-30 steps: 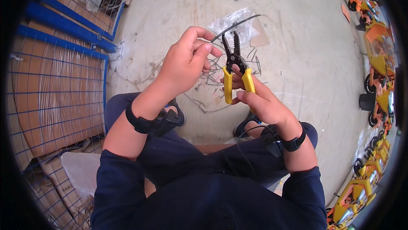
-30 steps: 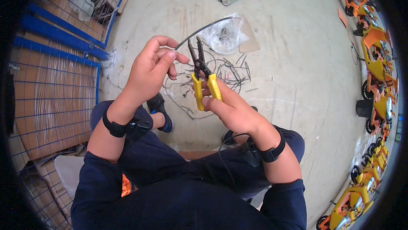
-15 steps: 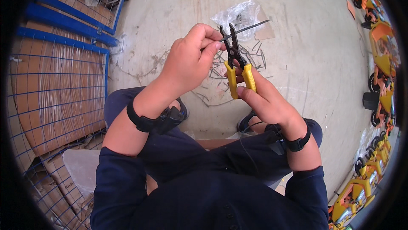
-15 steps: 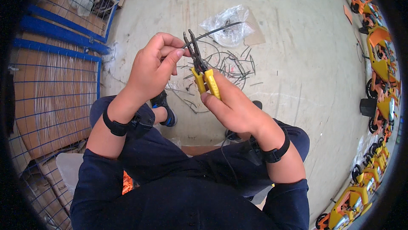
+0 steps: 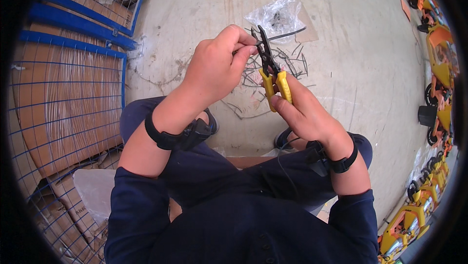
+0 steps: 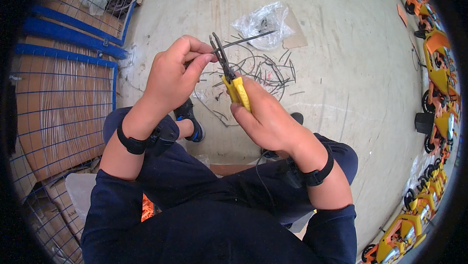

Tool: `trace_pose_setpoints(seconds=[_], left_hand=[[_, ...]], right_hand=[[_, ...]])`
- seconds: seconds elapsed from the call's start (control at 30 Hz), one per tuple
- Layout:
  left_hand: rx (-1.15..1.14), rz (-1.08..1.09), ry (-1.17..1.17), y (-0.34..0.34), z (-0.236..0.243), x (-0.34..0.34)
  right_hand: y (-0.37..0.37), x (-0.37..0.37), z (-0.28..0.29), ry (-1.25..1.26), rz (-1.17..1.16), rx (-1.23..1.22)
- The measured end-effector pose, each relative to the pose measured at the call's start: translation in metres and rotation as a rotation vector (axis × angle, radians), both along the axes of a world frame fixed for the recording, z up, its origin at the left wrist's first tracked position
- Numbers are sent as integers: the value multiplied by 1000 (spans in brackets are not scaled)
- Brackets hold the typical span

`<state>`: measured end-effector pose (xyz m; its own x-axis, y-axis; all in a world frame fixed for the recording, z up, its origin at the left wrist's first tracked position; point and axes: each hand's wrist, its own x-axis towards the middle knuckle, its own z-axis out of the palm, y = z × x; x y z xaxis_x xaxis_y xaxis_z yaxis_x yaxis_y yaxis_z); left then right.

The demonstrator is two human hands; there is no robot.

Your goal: The person strips the ends of several electrical wires using a wire stripper and then twists the exposed copper strands together by hand.

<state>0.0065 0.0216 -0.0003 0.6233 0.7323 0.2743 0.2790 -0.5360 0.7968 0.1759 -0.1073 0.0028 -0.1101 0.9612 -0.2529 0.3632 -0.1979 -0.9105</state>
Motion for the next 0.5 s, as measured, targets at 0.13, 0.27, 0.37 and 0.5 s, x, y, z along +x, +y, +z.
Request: trace_pose_setpoints(seconds=[0.13, 0.27, 0.37, 0.5], left_hand=[[-56, 5, 66, -1, 5, 1], [-48, 14, 43, -1, 0, 1], [-74, 19, 44, -1, 0, 0], [-186, 28, 61, 0, -3, -2]], right_hand=[[0, 0, 1, -47, -13, 9], [-1, -1, -5, -87, -21, 127], [-1, -3, -8, -181, -30, 201], [-1, -5, -9, -311, -30, 245]])
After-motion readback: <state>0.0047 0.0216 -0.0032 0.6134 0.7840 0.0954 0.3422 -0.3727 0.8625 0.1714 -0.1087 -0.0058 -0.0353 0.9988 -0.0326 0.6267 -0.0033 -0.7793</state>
